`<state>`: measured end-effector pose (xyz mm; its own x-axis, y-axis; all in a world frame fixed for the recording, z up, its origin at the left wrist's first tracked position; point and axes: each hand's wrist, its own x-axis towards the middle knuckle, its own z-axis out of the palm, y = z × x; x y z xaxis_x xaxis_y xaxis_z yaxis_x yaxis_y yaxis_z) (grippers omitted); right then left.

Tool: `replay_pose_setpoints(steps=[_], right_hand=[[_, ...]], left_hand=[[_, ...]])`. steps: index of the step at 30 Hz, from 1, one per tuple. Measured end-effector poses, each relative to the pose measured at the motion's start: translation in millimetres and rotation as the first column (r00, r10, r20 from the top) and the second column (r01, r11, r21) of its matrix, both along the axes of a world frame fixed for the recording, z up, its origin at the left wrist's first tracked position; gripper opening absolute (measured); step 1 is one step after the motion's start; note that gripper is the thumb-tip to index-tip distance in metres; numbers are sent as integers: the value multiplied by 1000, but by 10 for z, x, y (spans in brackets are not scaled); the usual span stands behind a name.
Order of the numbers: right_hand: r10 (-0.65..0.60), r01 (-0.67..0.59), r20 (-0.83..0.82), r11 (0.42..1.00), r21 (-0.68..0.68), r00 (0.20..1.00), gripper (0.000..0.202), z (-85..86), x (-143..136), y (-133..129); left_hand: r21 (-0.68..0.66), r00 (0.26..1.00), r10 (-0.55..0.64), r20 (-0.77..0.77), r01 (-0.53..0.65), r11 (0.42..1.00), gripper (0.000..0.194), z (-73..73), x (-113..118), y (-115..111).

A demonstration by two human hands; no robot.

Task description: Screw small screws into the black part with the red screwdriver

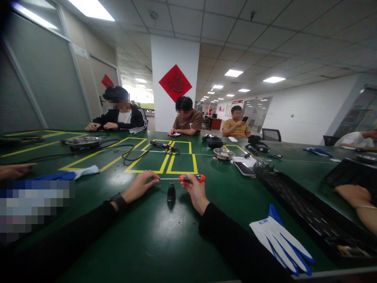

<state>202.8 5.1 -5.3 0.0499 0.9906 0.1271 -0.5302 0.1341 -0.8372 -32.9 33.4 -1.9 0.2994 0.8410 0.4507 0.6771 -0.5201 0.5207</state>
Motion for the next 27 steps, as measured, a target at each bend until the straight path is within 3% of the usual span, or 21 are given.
replay_pose_setpoints(steps=[4,7,9,11,16,19,23,27], right_hand=[[-4,-2,70,996,89,998,21,39,6,-30],[-85,-32,340,945,326,937,20,78,23,-58],[-204,-108,561,875,472,802,21,74,35,-61],[-293,-201,708,828,524,643,26,44,45,-50],[-318,-413,891,799,436,324,45,-29,65,-16],[-346,-457,918,795,397,195,51,-42,76,-10],[-392,-393,907,818,421,156,45,-69,82,9],[-415,-271,880,841,468,231,44,-79,84,14]], left_hand=[[18,998,58,7,-58,998,22,-56,-16,51],[-9,989,135,54,-135,991,25,-90,-87,104],[-39,979,179,98,-176,984,28,-103,-145,138],[-71,966,218,138,-210,975,31,-110,-198,167],[-130,943,271,192,-249,960,38,-92,-241,177],[-101,949,256,182,-240,965,40,-50,-189,125],[77,976,148,161,-162,984,37,31,-46,-20],[117,990,34,139,-50,992,38,101,146,-223]])
